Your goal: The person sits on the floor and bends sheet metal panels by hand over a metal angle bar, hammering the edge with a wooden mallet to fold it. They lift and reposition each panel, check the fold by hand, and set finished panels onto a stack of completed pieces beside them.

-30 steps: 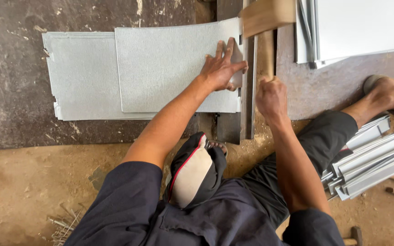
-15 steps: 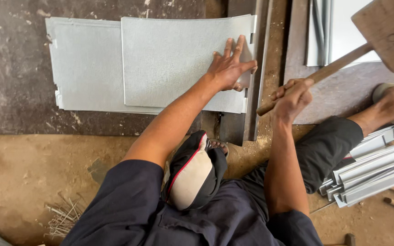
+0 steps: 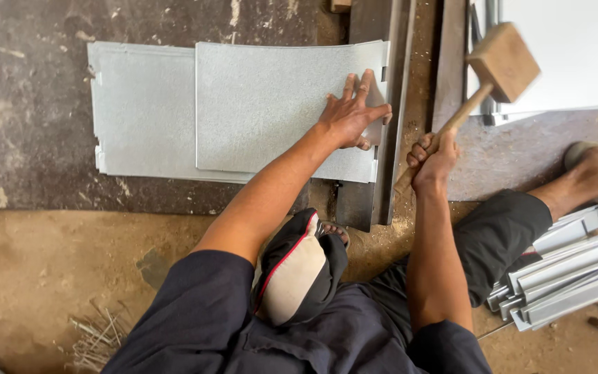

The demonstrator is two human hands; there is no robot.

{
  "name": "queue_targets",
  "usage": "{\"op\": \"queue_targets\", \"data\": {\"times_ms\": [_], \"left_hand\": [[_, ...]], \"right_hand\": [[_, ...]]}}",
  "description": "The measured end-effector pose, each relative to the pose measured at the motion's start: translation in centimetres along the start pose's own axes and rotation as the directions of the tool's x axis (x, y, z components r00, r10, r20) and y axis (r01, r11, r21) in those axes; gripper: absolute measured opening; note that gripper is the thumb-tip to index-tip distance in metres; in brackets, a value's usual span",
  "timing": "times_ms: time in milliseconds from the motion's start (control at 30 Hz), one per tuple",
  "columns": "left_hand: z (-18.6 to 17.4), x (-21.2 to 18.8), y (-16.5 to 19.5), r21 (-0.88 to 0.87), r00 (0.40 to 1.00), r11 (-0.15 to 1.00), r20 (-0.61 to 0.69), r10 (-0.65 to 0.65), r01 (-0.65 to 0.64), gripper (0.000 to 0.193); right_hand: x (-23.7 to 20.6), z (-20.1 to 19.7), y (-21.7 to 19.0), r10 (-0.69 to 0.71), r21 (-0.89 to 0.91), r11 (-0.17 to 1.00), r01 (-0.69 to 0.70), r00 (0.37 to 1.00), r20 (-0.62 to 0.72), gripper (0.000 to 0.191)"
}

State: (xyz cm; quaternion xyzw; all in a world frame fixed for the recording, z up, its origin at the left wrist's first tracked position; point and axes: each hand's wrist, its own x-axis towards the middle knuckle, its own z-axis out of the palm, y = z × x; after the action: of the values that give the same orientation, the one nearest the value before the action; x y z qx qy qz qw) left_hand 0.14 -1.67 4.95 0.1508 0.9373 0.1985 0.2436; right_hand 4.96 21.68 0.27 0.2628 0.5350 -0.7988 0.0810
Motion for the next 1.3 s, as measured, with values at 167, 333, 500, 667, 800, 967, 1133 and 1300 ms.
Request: {"op": "queue_targets", "data": {"times_ms": [167,333,500,667,800,967,1133,1300], "left_hand": [[0.2,0.0,0.1,0.004,1.0,1.0,-0.02,0.013,-0.012,0.09],[-0.6,-0.5,0.5,0.063,1.0,0.998,-0.01,0.022,-0.022,0.085],[0.5,-0.9,-0.5,-0.083,0.999,0.996,-0.017,-0.034,0.033,0.136],[4.0,-0.3,-2.2,0.0,0.99,1.0,-0.138,-0.024,0.024,0.148],[4.8,0.1,-2.8,0.071,0.985,0.997,-0.174,-0.009,0.021,0.146],[5.3,-0.2,-2.7,0.097,0.977,0.995,-0.214,0.014,0.007,0.147],[6.2,-0.1,-2.6,0.092,0.965,0.996,-0.261,0.018,0.006,0.146],[6.5,0.0,-3.0,0.097,0.971,0.995,-0.238,0.038,-0.015,0.146]], "right_hand": [[-0.2,0.9,-0.3,-0.084,-0.491,0.867,0.082,0.996,0.019,0.041],[-2.1,2.8,-2.5,-0.249,-0.918,0.298,0.26,0.95,0.188,0.052],[-7.9,2.4,-4.3,-0.57,-0.584,0.55,0.596,0.78,0.259,0.046],[-11.9,0.1,-2.6,-0.614,-0.76,0.093,0.643,0.637,0.465,0.048],[-13.2,-1.2,-1.5,-0.543,-0.811,0.101,0.576,0.715,0.44,0.039],[-15.8,-1.6,-1.1,-0.561,-0.804,0.136,0.579,0.714,0.42,0.037],[-18.7,-2.1,-1.0,-0.618,-0.736,0.288,0.613,0.706,0.346,0.033],[-19.5,-2.8,-0.1,-0.493,-0.813,0.217,0.541,0.779,0.387,0.037]]}}
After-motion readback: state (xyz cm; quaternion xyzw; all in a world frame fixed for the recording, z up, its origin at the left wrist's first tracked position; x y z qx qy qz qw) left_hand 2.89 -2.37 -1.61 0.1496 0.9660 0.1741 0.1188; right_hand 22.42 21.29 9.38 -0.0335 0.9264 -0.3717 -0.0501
